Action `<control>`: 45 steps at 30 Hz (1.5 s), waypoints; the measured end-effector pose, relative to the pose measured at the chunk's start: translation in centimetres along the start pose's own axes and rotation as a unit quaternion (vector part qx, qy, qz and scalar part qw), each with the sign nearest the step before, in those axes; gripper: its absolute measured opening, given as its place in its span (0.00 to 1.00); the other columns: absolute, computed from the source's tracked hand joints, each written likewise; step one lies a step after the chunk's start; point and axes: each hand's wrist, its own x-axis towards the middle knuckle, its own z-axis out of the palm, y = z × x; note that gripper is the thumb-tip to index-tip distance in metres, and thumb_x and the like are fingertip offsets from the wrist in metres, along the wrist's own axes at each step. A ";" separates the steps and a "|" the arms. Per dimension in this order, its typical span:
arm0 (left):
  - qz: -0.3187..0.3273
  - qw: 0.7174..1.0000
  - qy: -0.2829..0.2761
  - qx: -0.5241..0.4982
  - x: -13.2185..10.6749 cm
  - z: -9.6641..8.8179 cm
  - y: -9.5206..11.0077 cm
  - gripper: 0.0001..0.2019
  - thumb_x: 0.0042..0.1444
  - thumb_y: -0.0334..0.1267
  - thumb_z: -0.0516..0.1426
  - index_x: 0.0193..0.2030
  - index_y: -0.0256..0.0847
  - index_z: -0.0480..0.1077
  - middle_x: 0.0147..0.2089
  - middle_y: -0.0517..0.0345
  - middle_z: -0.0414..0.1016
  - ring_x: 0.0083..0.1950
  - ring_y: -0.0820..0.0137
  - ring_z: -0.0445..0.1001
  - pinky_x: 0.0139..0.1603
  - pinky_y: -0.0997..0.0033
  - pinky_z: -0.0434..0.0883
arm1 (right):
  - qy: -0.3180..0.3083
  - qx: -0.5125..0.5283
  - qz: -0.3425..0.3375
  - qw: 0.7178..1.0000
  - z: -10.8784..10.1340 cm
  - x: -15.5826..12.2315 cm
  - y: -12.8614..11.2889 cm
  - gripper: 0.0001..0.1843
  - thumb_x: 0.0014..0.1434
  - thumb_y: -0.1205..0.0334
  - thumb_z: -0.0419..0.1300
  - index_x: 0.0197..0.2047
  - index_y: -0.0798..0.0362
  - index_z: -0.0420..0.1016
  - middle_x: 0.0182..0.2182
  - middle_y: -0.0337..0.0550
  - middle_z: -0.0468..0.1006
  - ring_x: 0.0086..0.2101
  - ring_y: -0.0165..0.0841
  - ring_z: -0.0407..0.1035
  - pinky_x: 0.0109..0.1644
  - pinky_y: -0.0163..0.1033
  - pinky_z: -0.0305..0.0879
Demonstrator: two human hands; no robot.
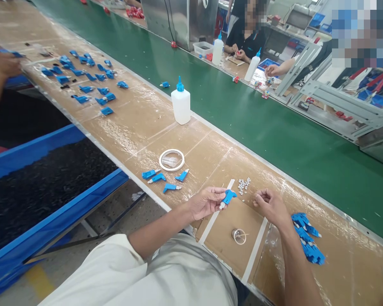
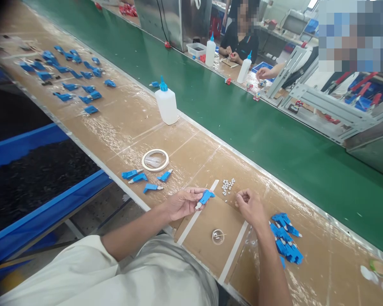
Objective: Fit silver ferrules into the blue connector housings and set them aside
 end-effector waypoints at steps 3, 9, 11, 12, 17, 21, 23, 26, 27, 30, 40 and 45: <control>-0.003 1.000 -0.006 0.004 -0.1 0.5 0.0 0.20 0.42 0.38 0.73 0.41 0.29 0.79 0.30 0.55 0.73 0.28 0.78 0.69 0.30 0.78 0.63 | -0.018 0.097 0.002 0.995 -0.1 -1.7 0.3 0.22 0.52 0.41 0.60 0.32 0.54 0.75 0.25 0.47 0.82 0.27 0.39 0.78 0.35 0.43 0.75; -0.020 0.999 -0.020 0.030 0.0 1.6 -0.5 0.24 0.40 0.42 0.75 0.41 0.29 0.80 0.30 0.55 0.74 0.28 0.77 0.71 0.31 0.77 0.64 | -0.028 0.279 0.031 0.959 0.1 -6.1 0.2 0.28 0.45 0.39 0.73 0.36 0.56 0.85 0.27 0.50 0.84 0.27 0.41 0.80 0.35 0.45 0.79; -0.031 0.998 -0.027 0.038 0.1 2.0 -0.7 0.24 0.40 0.42 0.75 0.42 0.29 0.80 0.30 0.55 0.74 0.27 0.77 0.71 0.30 0.77 0.65 | -0.024 0.314 0.027 0.949 0.2 -7.5 0.1 0.24 0.46 0.42 0.75 0.35 0.55 0.86 0.27 0.50 0.84 0.27 0.42 0.80 0.34 0.44 0.80; -0.036 0.998 -0.029 0.041 0.2 2.2 -0.8 0.24 0.40 0.42 0.74 0.42 0.29 0.79 0.30 0.55 0.75 0.27 0.77 0.71 0.30 0.77 0.65 | -0.018 0.325 0.018 0.945 0.3 -8.1 -0.1 0.22 0.47 0.44 0.75 0.35 0.55 0.86 0.27 0.50 0.84 0.27 0.41 0.81 0.33 0.44 0.81; -0.041 0.997 -0.037 0.057 0.2 3.4 -1.2 0.26 0.41 0.43 0.74 0.45 0.30 0.79 0.30 0.55 0.74 0.29 0.75 0.73 0.30 0.77 0.64 | 0.040 0.371 -0.032 0.927 0.9 -10.6 -1.4 0.14 0.50 0.52 0.75 0.34 0.53 0.85 0.26 0.47 0.84 0.24 0.40 0.80 0.28 0.40 0.81; -0.024 0.996 -0.048 0.068 -0.3 4.4 -1.5 0.29 0.40 0.46 0.75 0.46 0.30 0.80 0.30 0.56 0.74 0.28 0.75 0.73 0.30 0.77 0.64 | 0.081 0.390 -0.059 0.915 1.4 -11.8 -2.4 0.09 0.51 0.57 0.74 0.33 0.52 0.84 0.26 0.45 0.84 0.23 0.38 0.80 0.25 0.36 0.79; -0.007 0.996 -0.049 0.073 -0.5 4.8 -1.6 0.29 0.39 0.48 0.75 0.46 0.31 0.80 0.31 0.55 0.75 0.28 0.75 0.72 0.31 0.76 0.65 | 0.089 0.397 -0.062 0.912 1.6 -12.2 -2.6 0.08 0.52 0.57 0.74 0.33 0.52 0.84 0.26 0.45 0.84 0.23 0.37 0.80 0.25 0.35 0.79; 0.024 0.994 -0.032 0.097 -0.8 5.1 -2.1 0.31 0.39 0.50 0.75 0.48 0.32 0.80 0.35 0.52 0.77 0.29 0.75 0.72 0.33 0.74 0.67 | 0.106 0.403 -0.055 0.907 2.0 -12.8 -3.0 0.08 0.53 0.58 0.73 0.33 0.52 0.83 0.26 0.45 0.83 0.25 0.36 0.80 0.27 0.35 0.79; 0.035 0.993 -0.025 0.109 -0.8 5.2 -2.2 0.32 0.39 0.51 0.74 0.49 0.33 0.80 0.37 0.51 0.78 0.30 0.74 0.72 0.35 0.73 0.68 | 0.116 0.402 -0.054 0.907 2.2 -13.0 -3.1 0.08 0.54 0.58 0.73 0.33 0.52 0.83 0.27 0.44 0.83 0.25 0.36 0.80 0.28 0.35 0.79; 0.070 0.988 -0.015 0.140 -0.9 5.3 -2.7 0.32 0.40 0.52 0.74 0.50 0.35 0.80 0.42 0.48 0.79 0.34 0.72 0.75 0.37 0.73 0.70 | 0.144 0.387 -0.064 0.908 2.8 -13.4 -3.5 0.05 0.56 0.60 0.72 0.35 0.52 0.82 0.29 0.43 0.82 0.28 0.33 0.78 0.32 0.35 0.78; 0.100 0.973 -0.041 0.202 -1.5 5.2 -3.0 0.30 0.47 0.50 0.71 0.54 0.36 0.78 0.47 0.45 0.81 0.46 0.65 0.79 0.50 0.67 0.73 | 0.188 0.361 -0.128 0.904 3.6 -13.3 -4.3 0.03 0.58 0.68 0.68 0.35 0.50 0.81 0.30 0.38 0.76 0.28 0.28 0.72 0.31 0.32 0.71; 0.105 0.969 -0.046 0.219 -1.6 5.0 -3.0 0.30 0.48 0.51 0.71 0.56 0.36 0.77 0.50 0.43 0.81 0.49 0.62 0.80 0.53 0.66 0.73 | 0.190 0.347 -0.140 0.908 3.7 -13.2 -4.3 0.04 0.59 0.69 0.68 0.35 0.50 0.81 0.29 0.37 0.76 0.28 0.27 0.71 0.30 0.32 0.69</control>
